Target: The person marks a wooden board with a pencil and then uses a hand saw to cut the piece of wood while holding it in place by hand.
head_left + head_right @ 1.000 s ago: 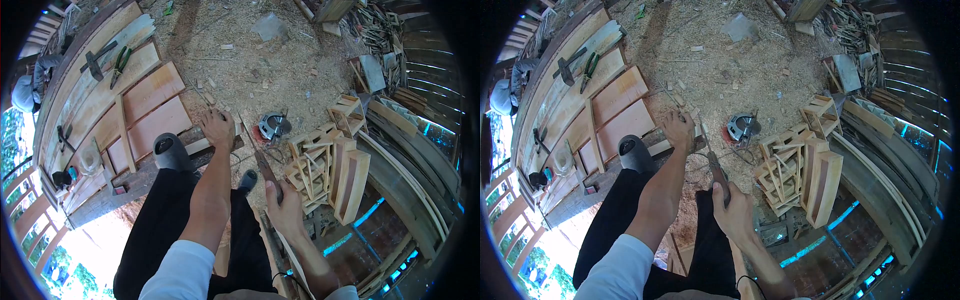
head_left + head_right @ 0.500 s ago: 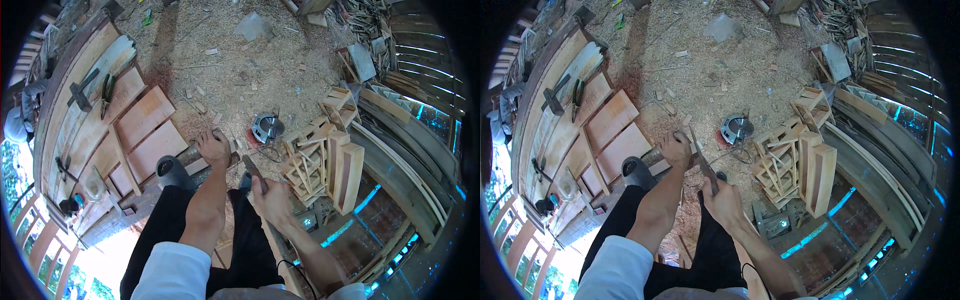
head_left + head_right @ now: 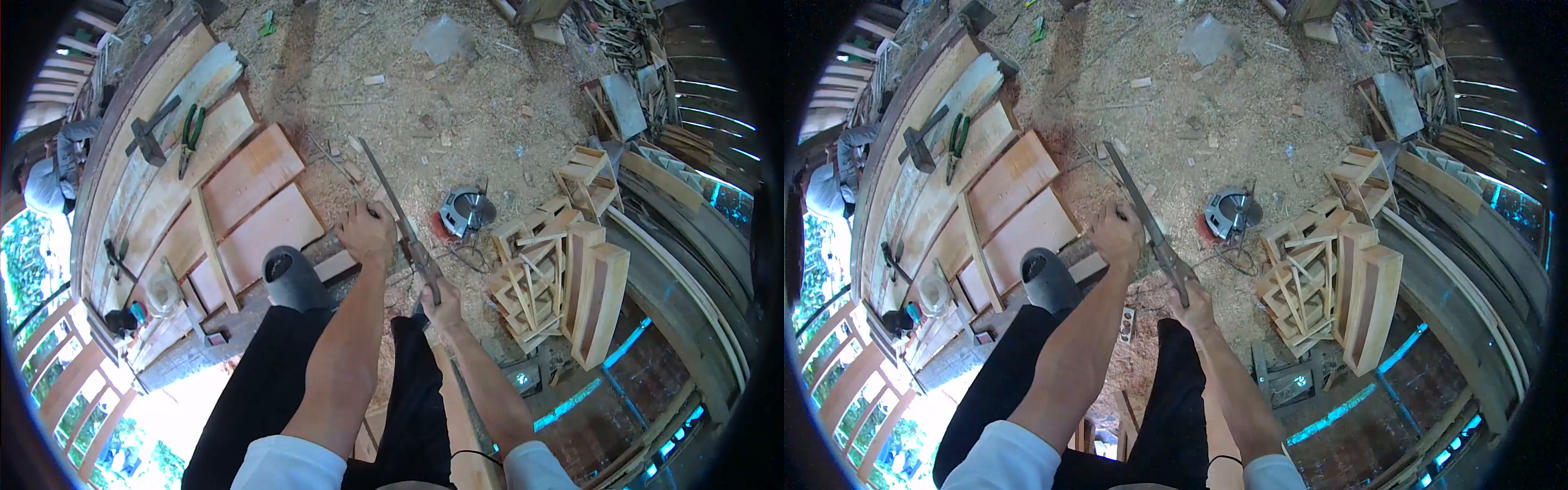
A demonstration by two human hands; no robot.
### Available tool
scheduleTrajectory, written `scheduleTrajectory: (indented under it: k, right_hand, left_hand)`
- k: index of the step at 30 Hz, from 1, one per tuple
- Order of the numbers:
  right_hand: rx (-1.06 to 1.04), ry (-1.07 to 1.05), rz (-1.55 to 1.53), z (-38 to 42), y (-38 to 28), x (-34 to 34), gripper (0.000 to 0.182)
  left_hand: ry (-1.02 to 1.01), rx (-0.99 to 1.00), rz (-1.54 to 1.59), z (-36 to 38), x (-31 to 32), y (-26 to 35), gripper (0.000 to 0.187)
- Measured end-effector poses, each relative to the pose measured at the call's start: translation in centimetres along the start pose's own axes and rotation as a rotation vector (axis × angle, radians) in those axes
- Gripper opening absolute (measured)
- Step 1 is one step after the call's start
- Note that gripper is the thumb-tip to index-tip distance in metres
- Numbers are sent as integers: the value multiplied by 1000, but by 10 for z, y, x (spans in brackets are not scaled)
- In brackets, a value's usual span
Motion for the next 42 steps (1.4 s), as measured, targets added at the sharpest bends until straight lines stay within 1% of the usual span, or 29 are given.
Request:
scheduleTrajectory:
  k: [1,3,4,6,7,9,10,12,13,15,16,18,19,21,22,23,24,25,26,28,29,31,32,34,35,37,40,42]
  right_hand:
    - [8,-2,-2,4,11,4,20]
    - [-145,-33,179,8,20,14,21]
    - [-139,-32,169,7,10,12,21]
    - [113,-145,89,0,-10,-3,26]
    - [112,-143,88,-12,-38,-11,26]
    - [301,-226,233,-35,-96,-21,32]
    - [302,-231,235,-54,-112,-29,32]
    - [314,-221,185,-83,-130,-39,40]
    - [310,-213,190,-84,-129,-42,40]
    - [222,-262,201,-81,-125,-42,43]
    - [221,-263,209,-76,-123,-43,43]
    - [295,-267,164,-61,-113,-45,43]
    - [287,-268,170,-56,-110,-40,43]
    - [-45,-272,579,-49,-115,-22,40]
    - [-65,-271,597,-54,-124,-24,38]
    - [-62,-280,594,-60,-132,-27,38]
    - [-85,-336,659,-65,-139,-28,38]
    - [-110,-387,725,-72,-142,-29,38]
    - [-109,-387,723,-79,-142,-31,38]
    - [-171,-371,718,-94,-142,-38,38]
    - [-176,-370,721,-101,-136,-44,38]
    - [108,-197,470,-116,-116,-65,43]
    - [105,-203,466,-115,-114,-70,43]
    - [419,-229,58,-95,-104,-79,48]
    - [425,-234,59,-83,-106,-79,48]
    - [581,-230,-27,-60,-109,-77,48]
    - [543,-223,39,-38,-118,-73,47]
    - [558,-239,57,-36,-136,-75,46]
  left_hand:
    - [-44,-17,12,2,3,-2,30]
    - [-26,-32,23,2,5,-4,31]
    - [-33,-38,15,2,2,-3,32]
    - [-51,-53,27,1,-3,0,34]
    - [-50,-51,27,-1,-1,1,34]
    - [-78,-43,28,1,1,-3,36]
    - [-80,-48,28,3,-1,-3,36]
    - [-50,-45,59,5,-5,1,38]
    - [-48,-40,68,3,-6,3,38]
    - [-122,-67,36,3,-6,1,40]
    - [-124,-71,42,4,-7,0,40]
    - [-71,-51,36,4,-7,1,38]
    - [-66,-55,43,2,-4,0,38]
    - [-113,-56,28,0,6,-7,37]
    - [-114,-61,24,1,14,-13,37]
    - [-72,-11,5,4,20,-18,36]
    - [-28,41,-11,5,15,-14,35]
    - [-28,41,-12,6,11,-12,35]
    - [-40,35,-4,8,6,-10,35]
    - [-48,31,6,7,0,-6,35]
    - [-62,-11,51,5,-1,-4,37]
    - [-73,-57,93,2,-3,-2,39]
    - [-75,-67,92,1,-3,-1,39]
    - [-87,-84,81,4,-8,-1,40]
    - [-87,-82,70,4,-10,1,39]
    - [-82,-84,61,1,-12,6,38]
    - [-134,-87,80,0,-13,5,41]
    - [-237,-126,31,-1,-9,5,41]
Point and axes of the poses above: each hand's wrist, its own z-axis away from the middle knuckle, its own x-axis out of the palm, y = z × x, the point moved 4 cm from there along -z, towards the middle knuckle, and after that the axes turned 3 degrees about x, right-handed, at the moved point
